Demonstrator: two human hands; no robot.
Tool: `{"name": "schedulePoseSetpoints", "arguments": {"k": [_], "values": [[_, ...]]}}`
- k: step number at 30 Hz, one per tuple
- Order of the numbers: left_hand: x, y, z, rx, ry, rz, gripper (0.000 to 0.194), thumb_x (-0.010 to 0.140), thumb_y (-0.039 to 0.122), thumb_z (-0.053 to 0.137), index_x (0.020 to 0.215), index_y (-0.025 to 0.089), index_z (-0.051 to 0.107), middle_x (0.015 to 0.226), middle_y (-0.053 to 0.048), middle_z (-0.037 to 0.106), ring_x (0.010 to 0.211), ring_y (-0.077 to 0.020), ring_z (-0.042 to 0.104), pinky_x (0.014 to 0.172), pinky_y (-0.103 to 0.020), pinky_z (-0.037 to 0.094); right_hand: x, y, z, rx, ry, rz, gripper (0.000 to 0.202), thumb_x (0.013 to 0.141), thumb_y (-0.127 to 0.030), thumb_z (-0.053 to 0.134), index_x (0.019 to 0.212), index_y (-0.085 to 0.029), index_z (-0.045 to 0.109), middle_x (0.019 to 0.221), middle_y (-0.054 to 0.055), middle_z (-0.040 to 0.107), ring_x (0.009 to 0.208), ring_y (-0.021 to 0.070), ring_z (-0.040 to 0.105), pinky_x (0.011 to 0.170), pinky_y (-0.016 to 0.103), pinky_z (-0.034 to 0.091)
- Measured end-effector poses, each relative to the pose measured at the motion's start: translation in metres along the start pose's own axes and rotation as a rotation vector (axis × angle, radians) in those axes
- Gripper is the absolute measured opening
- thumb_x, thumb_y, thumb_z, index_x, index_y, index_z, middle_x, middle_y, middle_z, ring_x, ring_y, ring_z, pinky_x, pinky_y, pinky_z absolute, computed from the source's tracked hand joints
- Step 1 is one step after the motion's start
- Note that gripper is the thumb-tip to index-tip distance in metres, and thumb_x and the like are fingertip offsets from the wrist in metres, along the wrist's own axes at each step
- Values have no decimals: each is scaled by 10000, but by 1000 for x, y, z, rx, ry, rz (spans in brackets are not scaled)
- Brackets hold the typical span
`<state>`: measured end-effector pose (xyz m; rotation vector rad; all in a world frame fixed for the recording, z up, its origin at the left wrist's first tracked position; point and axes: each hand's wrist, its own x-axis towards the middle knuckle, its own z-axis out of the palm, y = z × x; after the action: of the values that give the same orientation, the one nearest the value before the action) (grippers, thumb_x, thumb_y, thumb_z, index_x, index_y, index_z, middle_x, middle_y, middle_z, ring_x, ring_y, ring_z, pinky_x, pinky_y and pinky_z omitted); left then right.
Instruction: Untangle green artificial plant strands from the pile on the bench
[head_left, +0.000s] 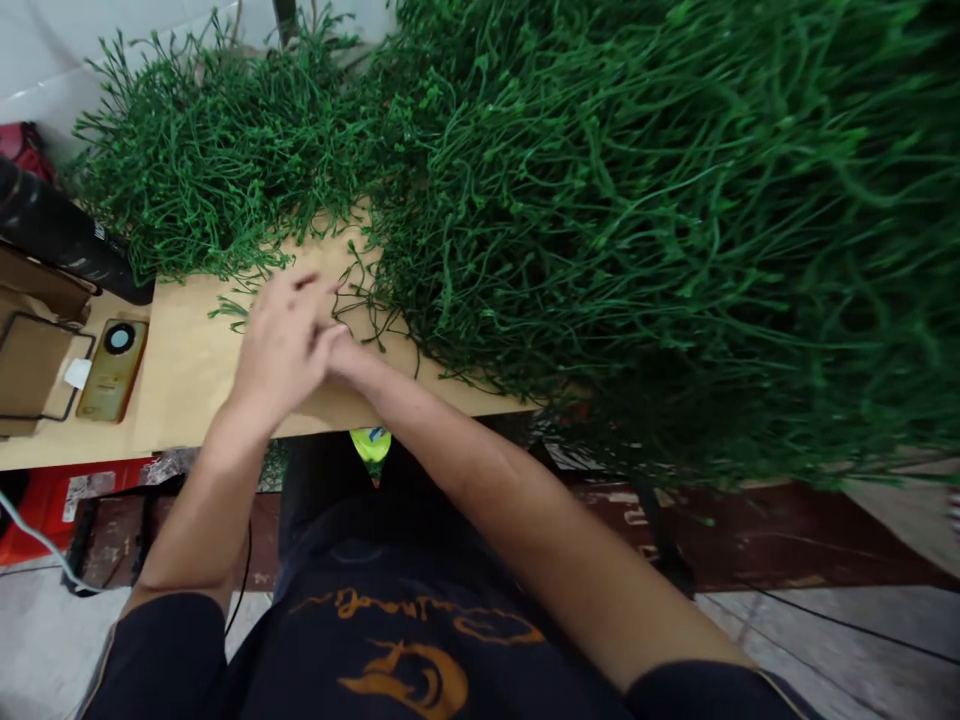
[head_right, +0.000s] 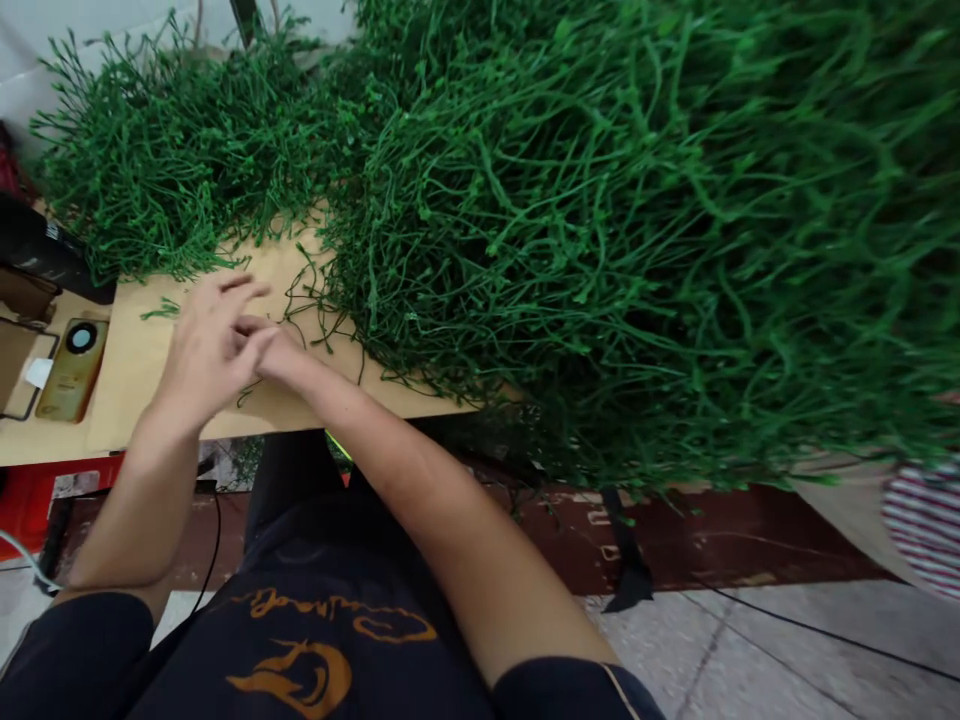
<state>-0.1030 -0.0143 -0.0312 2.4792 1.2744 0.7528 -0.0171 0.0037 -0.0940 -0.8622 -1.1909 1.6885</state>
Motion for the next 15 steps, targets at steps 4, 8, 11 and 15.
{"name": "schedulePoseSetpoints", "arguments": {"k": [4,8,11,15], "values": [[-20,-49,-17,214,-1,-266,408,828,355,537,1177,150,588,1165,-152,583,1094,-291,556,1003,-462,418,2,5,4,-60,78,-111,139,813,-124,499,677,-144,480,598,-53,390,593,65,348,580,197,306],[-32,-63,-11,169,5,-315,379,861,387,446,1081,142,633,1053,-104,654,948,-217,609,882,-369,484,3,8,6,-9,106,-127,90,792,-142,523,705,-140,499,597,-60,398,579,58,362,579,198,311],[-34,-64,-2,181,40,-284,363,874,356,411,1042,143,652,1021,-93,672,957,-210,603,878,-344,472,2,9,5,14,143,-128,77,771,-156,550,711,-139,506,614,-54,424,601,57,390,592,198,333],[-36,-69,2,272,28,-241,325,873,284,396,1003,153,664,964,-86,669,914,-207,595,845,-337,462,0,8,4,38,179,-127,198,758,-300,615,713,-156,486,605,-59,398,594,57,388,546,196,319]]}}
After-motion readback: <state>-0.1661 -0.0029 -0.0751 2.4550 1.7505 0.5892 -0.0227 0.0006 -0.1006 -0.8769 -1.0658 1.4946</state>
